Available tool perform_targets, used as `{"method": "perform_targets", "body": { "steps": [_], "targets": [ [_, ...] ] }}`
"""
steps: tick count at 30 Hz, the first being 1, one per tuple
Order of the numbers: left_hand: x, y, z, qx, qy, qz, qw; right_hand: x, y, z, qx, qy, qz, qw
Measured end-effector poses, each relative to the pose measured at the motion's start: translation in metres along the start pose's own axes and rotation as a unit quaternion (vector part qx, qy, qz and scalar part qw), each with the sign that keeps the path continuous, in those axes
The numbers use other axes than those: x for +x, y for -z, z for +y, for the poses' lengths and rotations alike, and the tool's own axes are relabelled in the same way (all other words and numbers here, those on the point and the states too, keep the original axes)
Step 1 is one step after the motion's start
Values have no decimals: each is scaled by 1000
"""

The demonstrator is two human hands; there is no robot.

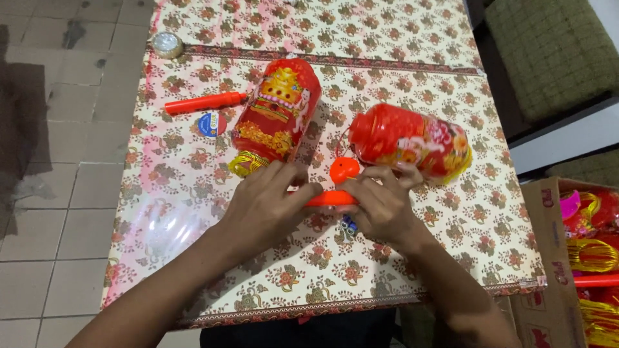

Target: The person assembles red decorative lanterns on a table by attaching orange plastic handles and inserting small components into the lantern bases.

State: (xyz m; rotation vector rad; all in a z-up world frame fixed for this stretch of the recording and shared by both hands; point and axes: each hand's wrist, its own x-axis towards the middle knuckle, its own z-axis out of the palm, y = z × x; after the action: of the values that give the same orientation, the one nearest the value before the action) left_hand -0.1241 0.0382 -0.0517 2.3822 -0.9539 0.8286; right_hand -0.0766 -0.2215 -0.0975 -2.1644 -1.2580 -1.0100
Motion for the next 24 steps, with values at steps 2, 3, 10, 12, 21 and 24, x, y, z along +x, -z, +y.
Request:
{"method": "perform_targets", "body": {
  "steps": [2, 3, 10, 12, 21, 24],
  "targets": [
    [0, 3, 3, -13, 6, -8, 1000, 10, 8, -8, 3, -8, 0, 1000],
    [0, 4, 5, -24, 13, -15, 1000, 15, 11, -12, 7, -14, 1, 1000],
    [9, 17, 8, -78, 76, -66, 992, 44, 25, -30, 2, -4, 25, 1000],
    [14, 24, 12, -196, 150, -85, 965, 47, 24, -32, 7, 3, 69, 998],
    [0, 4, 11, -11, -12, 35, 999, 36, 23, -26, 76, -49, 67, 994],
    [1, 5, 9, -20, 3, 32, 999, 30, 24, -24, 74, -48, 70, 994]
  ]
}}
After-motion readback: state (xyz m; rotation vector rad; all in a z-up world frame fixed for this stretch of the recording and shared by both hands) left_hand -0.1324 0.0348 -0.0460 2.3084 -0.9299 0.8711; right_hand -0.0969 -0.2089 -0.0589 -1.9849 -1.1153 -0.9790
